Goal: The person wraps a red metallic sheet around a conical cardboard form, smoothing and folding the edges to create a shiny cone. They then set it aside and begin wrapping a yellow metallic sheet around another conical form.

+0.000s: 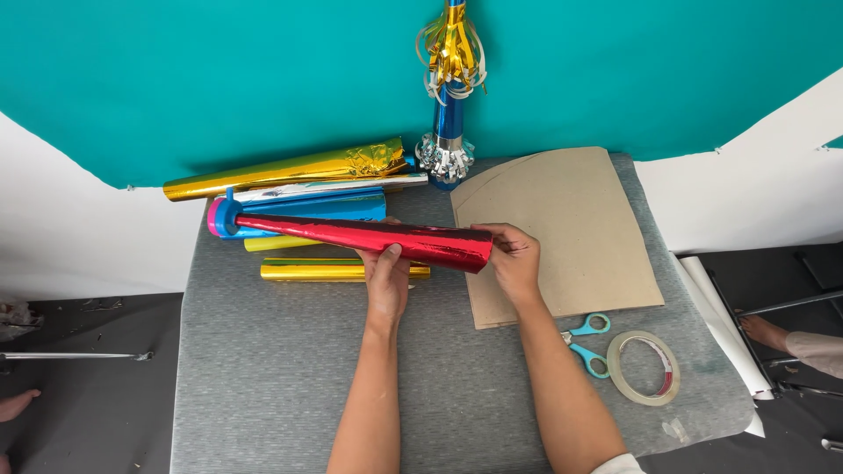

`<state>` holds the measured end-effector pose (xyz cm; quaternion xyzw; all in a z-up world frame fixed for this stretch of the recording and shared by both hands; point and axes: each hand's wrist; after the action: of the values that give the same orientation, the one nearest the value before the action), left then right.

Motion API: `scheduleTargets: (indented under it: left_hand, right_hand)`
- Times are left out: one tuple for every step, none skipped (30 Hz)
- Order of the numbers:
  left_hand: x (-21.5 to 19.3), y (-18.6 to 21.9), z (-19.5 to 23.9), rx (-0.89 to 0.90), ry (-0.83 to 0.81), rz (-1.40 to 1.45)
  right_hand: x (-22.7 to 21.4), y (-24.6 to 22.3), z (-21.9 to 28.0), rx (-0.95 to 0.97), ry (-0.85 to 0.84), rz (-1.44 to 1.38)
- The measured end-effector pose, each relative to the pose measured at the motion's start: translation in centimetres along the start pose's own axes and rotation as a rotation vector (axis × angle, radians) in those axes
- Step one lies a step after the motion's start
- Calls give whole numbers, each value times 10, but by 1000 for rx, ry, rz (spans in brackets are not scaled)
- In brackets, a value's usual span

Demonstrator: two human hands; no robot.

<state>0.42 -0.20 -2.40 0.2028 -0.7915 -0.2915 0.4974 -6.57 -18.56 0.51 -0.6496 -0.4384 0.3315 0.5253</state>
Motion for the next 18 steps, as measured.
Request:
scheduleTargets:
  left_hand:
    - [4,7,0,-1,0,-1]
    - [9,13,0,-15,-2,-23]
    - [13,19,0,-29,-4,-45]
    - [12,17,0,-32,-6,-46]
    - [11,14,0,-30,0,-43]
    - [10,12,-1,-28,5,-40]
    - [7,11,-2,-30,1,-41]
    - [4,10,-4,-26,30,-27]
    - [1,9,-5,-23,58,-12]
    - [0,7,-4,-24,57,-13]
    - [-1,5,-4,-18,62,-9]
    - [-3,4,-3,-12,69,-5]
    - [-3,2,-3,-14,69,-5]
    - [-3,1,-3,-33,73,-41]
    - [-4,0,-2,-52,76,-77]
    - [-3,-1,-2,-49,79,-76]
    - [-2,-2,-2,-44,76,-77]
    - [-1,-2,-2,-39,73,-78]
  right_hand:
    - [4,-1,1,1,1,-1]
    - [7,-2,2,0,3,-19]
    - [10,-3,3,0,5,-36]
    - [8,5,1,1,8,-38]
    - [6,13,-1,29,-4,-81]
    - [4,21,-3,55,-16,-124]
    - [9,5,-1,54,-12,-126]
    - [14,-10,1,41,-52,-249]
    - [19,-25,2,27,-91,-373]
    - [18,-28,3,27,-89,-373]
    - [18,-31,4,23,-94,-373]
    - [18,-34,5,21,-100,-372]
    - [13,-19,4,22,-98,-373]
    - [7,-3,1,12,-68,-345]
    - [2,12,-1,3,-37,-317]
    - [2,12,-1,3,-40,-316]
    - [2,11,0,3,-27,-281]
    - [2,10,0,3,-14,-246]
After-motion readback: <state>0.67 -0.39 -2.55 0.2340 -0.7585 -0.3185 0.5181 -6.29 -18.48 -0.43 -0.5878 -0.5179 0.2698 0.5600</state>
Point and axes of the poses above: each hand's wrist, its own z-axis away from the middle knuckle, its own x-axis out of the palm, y = z × x, and after that the axes turned 8 degrees about -y, right-handed
